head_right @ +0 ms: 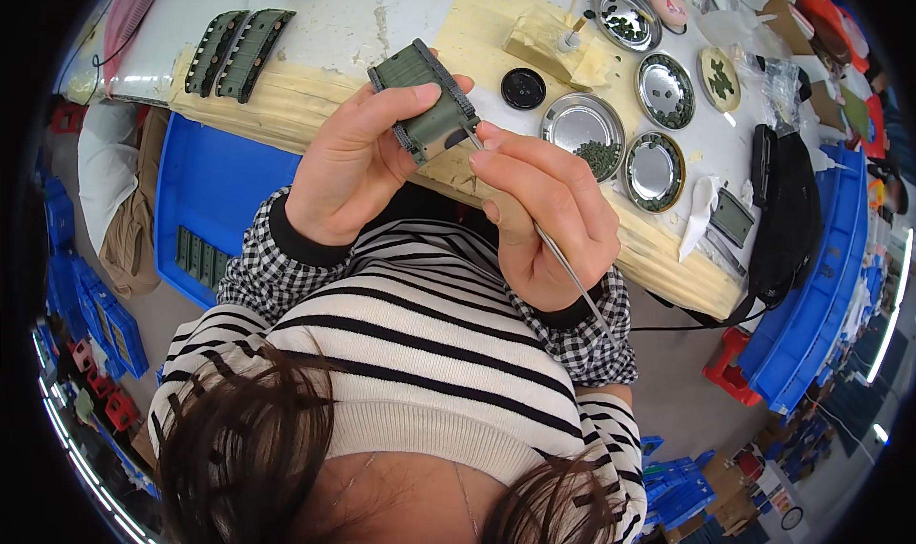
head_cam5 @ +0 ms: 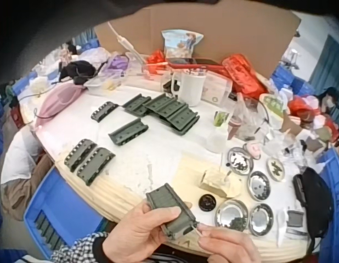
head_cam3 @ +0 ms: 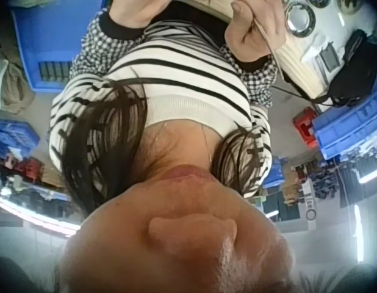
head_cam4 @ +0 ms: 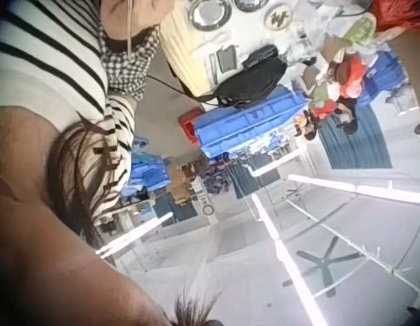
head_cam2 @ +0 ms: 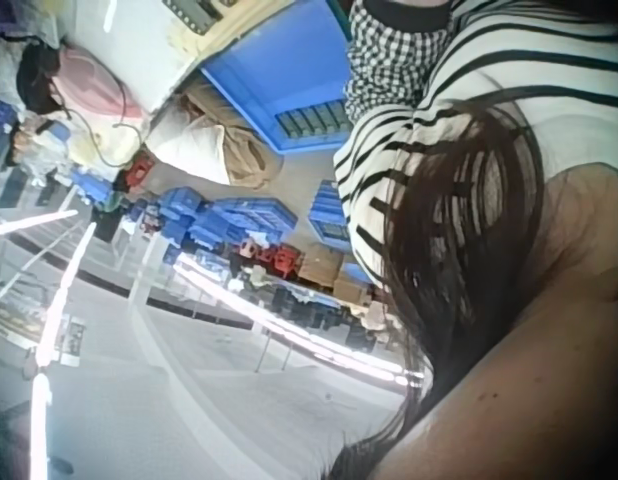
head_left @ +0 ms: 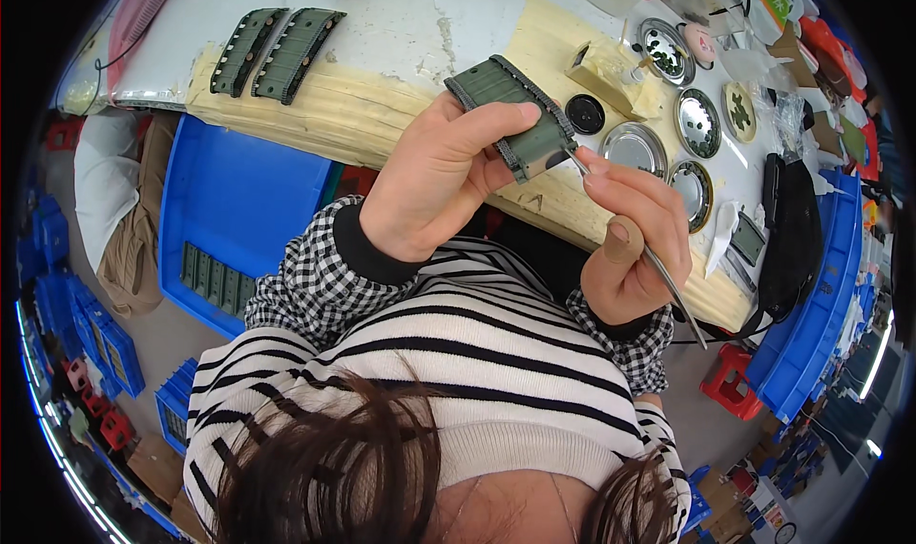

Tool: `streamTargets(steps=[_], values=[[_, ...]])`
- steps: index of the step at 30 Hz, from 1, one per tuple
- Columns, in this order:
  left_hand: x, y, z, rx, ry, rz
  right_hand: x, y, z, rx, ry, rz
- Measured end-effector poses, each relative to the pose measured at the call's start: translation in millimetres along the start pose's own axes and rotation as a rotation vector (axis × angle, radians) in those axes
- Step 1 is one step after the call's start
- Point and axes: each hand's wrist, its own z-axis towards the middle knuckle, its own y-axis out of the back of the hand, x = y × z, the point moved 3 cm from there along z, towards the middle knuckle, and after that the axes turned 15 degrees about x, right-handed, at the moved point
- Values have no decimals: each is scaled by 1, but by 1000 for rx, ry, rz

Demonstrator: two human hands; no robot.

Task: Assembling small plastic components onto a toy tank chassis using an applicator tool.

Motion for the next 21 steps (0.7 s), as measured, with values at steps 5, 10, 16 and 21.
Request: streamTargets(steps=[5,10,16,21], values=[[2,-2,0,6,-17,-46,-2,0,-2,-13,-1,-7],[3,-5,0,16,-36,-75,-1,3,-4,3,11,6],[4,-6,-1,10,-31,-80,-1,1,-4,22,74,-16],[3,-7,-2,28,-38,-98,-2,2,-5,29,103,23]])
